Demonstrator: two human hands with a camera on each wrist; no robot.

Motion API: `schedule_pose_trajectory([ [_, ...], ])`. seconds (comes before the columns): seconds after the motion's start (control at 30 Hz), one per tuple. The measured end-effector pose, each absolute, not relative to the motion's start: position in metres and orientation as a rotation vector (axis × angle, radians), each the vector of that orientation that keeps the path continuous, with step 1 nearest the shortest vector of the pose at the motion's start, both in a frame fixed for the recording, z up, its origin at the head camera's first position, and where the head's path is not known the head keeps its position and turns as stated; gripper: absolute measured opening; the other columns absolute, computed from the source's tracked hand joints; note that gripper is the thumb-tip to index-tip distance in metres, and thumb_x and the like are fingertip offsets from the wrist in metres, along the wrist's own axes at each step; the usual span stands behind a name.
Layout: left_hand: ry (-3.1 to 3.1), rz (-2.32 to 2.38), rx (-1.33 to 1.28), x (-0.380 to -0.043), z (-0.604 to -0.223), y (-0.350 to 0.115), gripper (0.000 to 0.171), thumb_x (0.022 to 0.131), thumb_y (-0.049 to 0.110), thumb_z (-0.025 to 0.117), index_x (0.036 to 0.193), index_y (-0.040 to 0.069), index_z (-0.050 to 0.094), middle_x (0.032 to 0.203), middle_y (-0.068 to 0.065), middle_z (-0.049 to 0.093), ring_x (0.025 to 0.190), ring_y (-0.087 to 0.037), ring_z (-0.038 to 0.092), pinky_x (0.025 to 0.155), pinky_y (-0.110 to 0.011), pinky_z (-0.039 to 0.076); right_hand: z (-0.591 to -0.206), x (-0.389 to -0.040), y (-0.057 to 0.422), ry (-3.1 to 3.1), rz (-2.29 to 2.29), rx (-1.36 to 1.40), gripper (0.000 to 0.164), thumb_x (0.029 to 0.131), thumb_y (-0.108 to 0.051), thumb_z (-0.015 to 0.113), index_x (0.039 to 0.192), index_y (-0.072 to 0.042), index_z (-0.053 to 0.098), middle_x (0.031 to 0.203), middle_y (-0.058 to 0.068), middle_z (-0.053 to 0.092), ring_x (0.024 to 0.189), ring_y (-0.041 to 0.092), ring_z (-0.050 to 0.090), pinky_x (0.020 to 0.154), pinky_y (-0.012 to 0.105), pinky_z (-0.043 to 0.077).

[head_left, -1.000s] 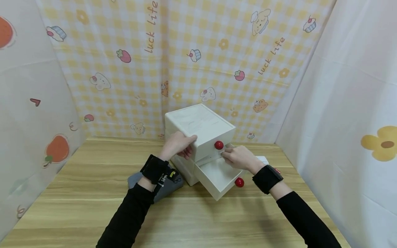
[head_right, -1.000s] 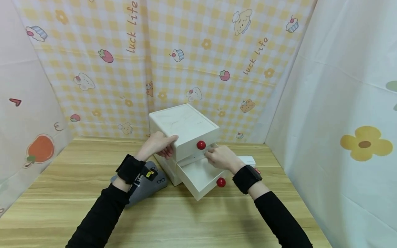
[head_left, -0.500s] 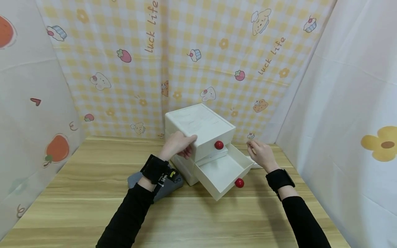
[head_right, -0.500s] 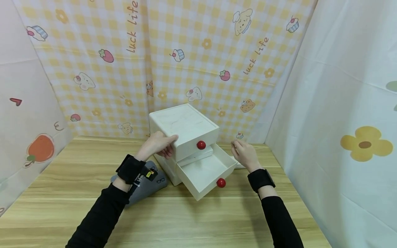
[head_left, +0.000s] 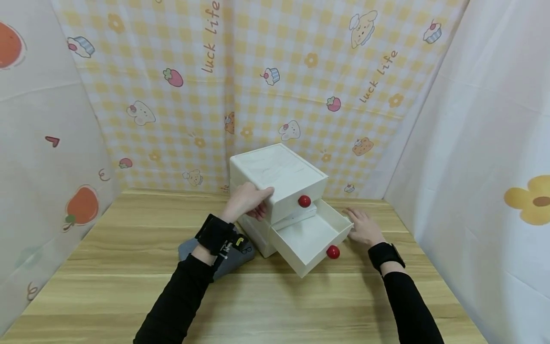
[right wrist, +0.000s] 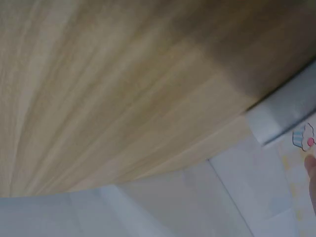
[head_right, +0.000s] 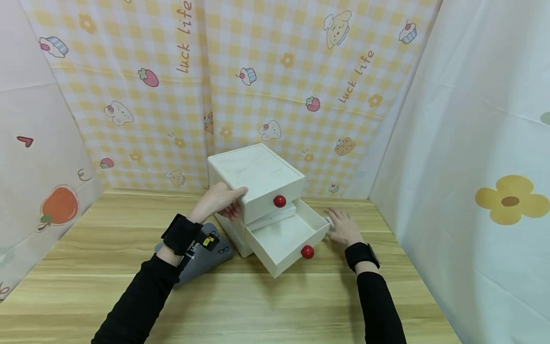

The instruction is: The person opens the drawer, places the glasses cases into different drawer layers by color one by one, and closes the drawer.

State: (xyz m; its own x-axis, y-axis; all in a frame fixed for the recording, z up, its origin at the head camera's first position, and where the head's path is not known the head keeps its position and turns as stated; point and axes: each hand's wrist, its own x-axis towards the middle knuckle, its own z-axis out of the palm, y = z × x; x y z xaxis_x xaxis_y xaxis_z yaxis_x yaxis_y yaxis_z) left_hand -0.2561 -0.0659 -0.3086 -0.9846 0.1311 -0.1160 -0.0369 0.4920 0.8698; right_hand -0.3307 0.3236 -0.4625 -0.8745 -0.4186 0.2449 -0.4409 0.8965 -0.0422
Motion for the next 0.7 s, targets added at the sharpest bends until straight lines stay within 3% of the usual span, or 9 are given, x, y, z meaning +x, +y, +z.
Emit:
schedule_pose_trajectory([
  [0.17,2.557,1.508,0.091,-0.254,-0.307,-0.067,0.045,0.091,0.039,0.053,0.086,-0.003,0.067,0.060,-0.007,0.066,0.049,-0.013,0.064,0.055,-0.033,0.060,-0.475,-0.329,0.322,-2.912,0.107,0.619,0.072,0.081,-0.036,0.066,0.141,-0.003,0.043,0.147,0.020,0.041,0.137,0.045,0.033,0.107,0.073,0.023],
  [0.3,2.547,1.516,0.091,-0.255,-0.306,-0.066,0.044,0.092,0.039,0.053,0.089,-0.003,0.065,0.061,-0.007,0.066,0.049,-0.014,0.064,0.052,-0.030,0.058,-0.480,-0.329,0.324,-2.921,0.118,0.588,0.071,0.083,-0.039,0.067,0.141,-0.006,0.044,0.144,0.019,0.044,0.136,0.044,0.035,0.105,0.075,0.022],
  [0.47,2.545,1.524,0.084,-0.256,-0.307,-0.065,0.043,0.092,0.039,0.054,0.090,-0.003,0.065,0.062,-0.008,0.066,0.049,-0.014,0.063,0.050,-0.029,0.057,-0.485,-0.332,0.328,-2.862,0.092,0.620,0.061,0.082,-0.038,0.068,0.131,-0.005,0.053,0.128,0.019,0.054,0.122,0.044,0.045,0.105,0.065,0.033],
  [0.6,2.542,1.518,0.086,-0.256,-0.307,-0.065,0.044,0.092,0.039,0.054,0.089,-0.003,0.066,0.062,-0.007,0.066,0.049,-0.014,0.064,0.051,-0.029,0.058,-0.490,-0.331,0.330,-2.865,0.103,0.603,0.058,0.081,-0.040,0.068,0.127,-0.005,0.056,0.113,0.015,0.056,0.107,0.040,0.051,0.093,0.057,0.044],
  [0.7,2.545,1.512,0.082,-0.255,-0.308,-0.065,0.044,0.092,0.039,0.054,0.088,-0.003,0.066,0.061,-0.007,0.066,0.049,-0.013,0.064,0.052,-0.030,0.058,-0.493,-0.331,0.330,-2.878,0.109,0.563,0.062,0.082,-0.044,0.066,0.129,-0.005,0.054,0.112,0.017,0.055,0.106,0.040,0.053,0.090,0.057,0.047],
])
